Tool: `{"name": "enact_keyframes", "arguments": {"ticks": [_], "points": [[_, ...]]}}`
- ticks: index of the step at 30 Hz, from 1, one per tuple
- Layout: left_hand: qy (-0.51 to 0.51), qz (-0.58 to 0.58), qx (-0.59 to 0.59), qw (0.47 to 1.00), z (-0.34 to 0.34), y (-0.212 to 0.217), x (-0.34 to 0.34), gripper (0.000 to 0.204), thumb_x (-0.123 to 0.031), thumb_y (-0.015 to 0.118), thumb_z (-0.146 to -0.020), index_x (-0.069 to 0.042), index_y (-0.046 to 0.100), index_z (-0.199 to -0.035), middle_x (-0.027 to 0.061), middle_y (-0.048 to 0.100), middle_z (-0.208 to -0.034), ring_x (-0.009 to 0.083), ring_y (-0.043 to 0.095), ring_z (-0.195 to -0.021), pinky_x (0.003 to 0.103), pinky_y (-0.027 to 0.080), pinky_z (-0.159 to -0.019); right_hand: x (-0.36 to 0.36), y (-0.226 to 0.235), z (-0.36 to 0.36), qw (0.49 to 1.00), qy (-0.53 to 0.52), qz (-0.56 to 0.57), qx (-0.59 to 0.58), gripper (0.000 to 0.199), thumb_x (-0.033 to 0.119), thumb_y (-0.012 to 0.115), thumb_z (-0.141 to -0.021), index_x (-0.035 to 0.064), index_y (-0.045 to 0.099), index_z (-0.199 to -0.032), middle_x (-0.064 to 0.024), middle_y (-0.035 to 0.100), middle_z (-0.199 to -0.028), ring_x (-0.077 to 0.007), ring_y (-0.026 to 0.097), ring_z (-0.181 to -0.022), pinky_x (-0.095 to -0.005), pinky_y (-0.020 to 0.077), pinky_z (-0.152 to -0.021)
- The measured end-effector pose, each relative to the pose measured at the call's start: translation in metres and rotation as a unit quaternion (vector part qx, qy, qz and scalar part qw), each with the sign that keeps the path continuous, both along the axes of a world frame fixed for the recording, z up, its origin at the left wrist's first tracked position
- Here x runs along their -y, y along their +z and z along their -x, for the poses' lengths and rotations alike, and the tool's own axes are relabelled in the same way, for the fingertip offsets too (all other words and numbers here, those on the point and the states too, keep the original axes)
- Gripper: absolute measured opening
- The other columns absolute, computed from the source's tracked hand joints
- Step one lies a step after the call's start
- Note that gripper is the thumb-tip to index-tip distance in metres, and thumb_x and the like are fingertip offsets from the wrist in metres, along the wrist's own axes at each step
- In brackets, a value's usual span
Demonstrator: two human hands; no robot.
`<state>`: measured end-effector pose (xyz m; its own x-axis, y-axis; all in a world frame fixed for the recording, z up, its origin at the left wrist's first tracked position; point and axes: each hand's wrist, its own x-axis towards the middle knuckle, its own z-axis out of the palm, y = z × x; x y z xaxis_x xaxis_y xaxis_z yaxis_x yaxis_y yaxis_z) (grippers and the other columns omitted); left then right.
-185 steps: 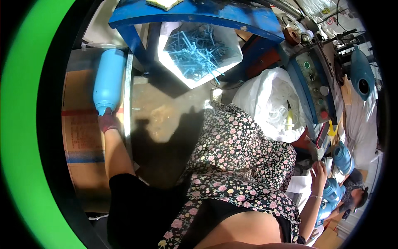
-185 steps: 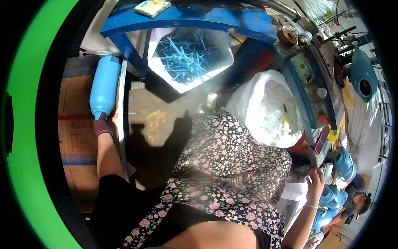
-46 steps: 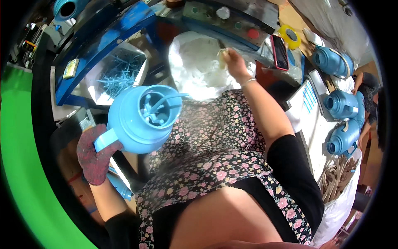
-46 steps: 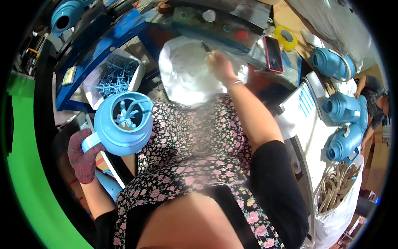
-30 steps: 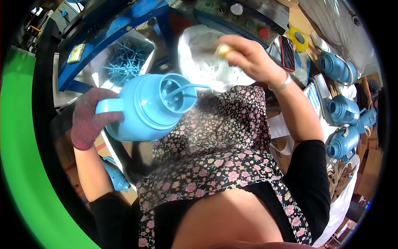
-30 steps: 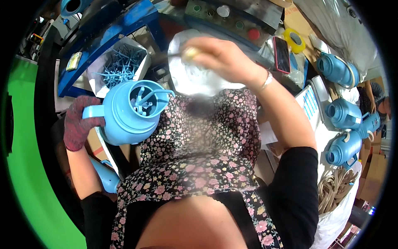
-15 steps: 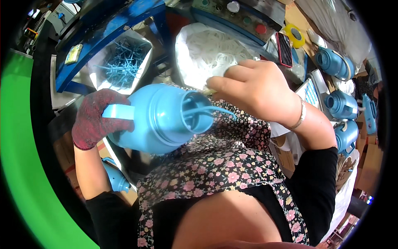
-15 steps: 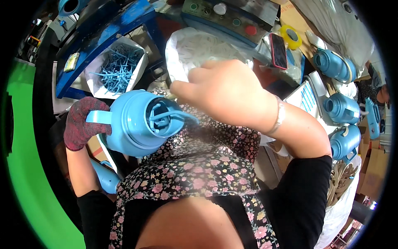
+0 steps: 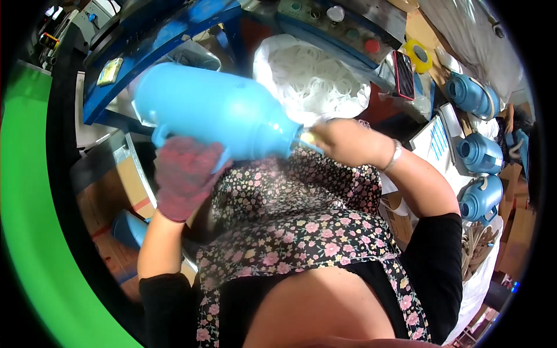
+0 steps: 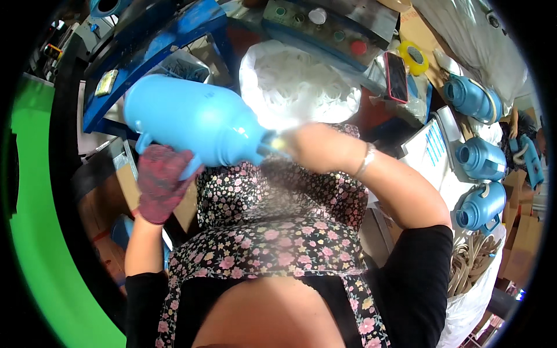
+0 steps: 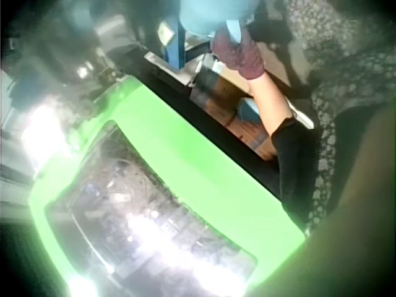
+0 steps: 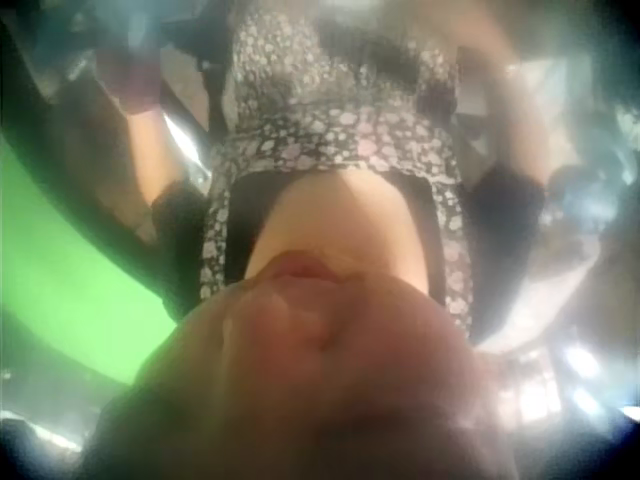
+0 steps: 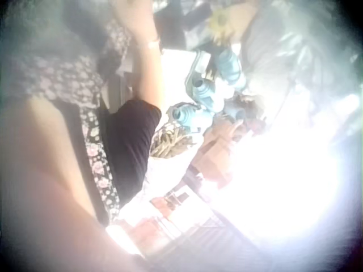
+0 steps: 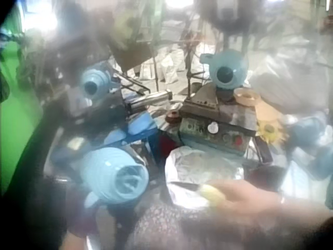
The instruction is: The person assembles blue thermoses by placing internal rings, inserting them into a machine for processing, and attaching white handles.
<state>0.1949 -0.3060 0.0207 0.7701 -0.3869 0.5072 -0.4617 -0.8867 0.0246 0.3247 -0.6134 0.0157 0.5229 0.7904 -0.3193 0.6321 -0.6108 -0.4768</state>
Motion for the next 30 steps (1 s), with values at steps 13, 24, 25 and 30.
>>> {"name": "enact_keyframes", "arguments": {"ticks": [13,24,25,30], "points": [[0.106,0.149,0.092,0.979,-0.023,-0.004,-0.065,0.043,-0.005,0.081,-0.066,-0.01,0.063,-0.105,0.009,0.064,-0.1,0.031,0.059,-0.093,0.043,0.046,-0.086,-0.04,0.069,-0.011,0.925,0.047,-0.187,0.327,0.037,0.009,0.06,-0.08,0.0177,0.062,-0.116,-0.0058,0.06,-0.078,-0.0256,0.063,-0.069,-0.0365,0.0496,-0.059],[0.224,0.381,-0.025,0.897,-0.032,-0.019,-0.096,0.036,-0.007,0.08,-0.073,-0.003,0.064,-0.105,0.0091,0.065,-0.098,0.0201,0.061,-0.091,0.033,0.049,-0.082,0.014,-0.004,-0.096,0.957,-0.129,-0.229,0.12,0.042,0.008,0.063,-0.085,0.0065,0.055,-0.126,-0.0211,0.064,-0.107,-0.0348,0.064,-0.095,-0.0348,0.0503,-0.081],[0.236,0.414,-0.024,0.879,-0.032,-0.019,-0.097,0.036,-0.007,0.08,-0.074,-0.002,0.064,-0.106,0.0089,0.065,-0.098,0.0178,0.062,-0.09,0.032,0.049,-0.081,0.021,-0.024,-0.103,0.966,-0.172,-0.161,0.111,0.045,0.01,0.063,-0.085,0.0072,0.053,-0.129,-0.022,0.063,-0.108,-0.0368,0.062,-0.097,-0.0379,0.0492,-0.083],[0.259,0.432,0.063,0.862,-0.019,0.004,-0.096,0.038,-0.004,0.078,-0.074,-0.004,0.063,-0.109,0.0078,0.062,-0.103,0.0193,0.059,-0.096,0.033,0.048,-0.085,0.018,-0.153,-0.137,0.912,-0.084,0.142,0.376,0.031,0.014,0.056,-0.085,0.0065,0.061,-0.114,-0.0123,0.065,-0.108,-0.0276,0.064,-0.1,-0.0399,0.0511,-0.087]]}}
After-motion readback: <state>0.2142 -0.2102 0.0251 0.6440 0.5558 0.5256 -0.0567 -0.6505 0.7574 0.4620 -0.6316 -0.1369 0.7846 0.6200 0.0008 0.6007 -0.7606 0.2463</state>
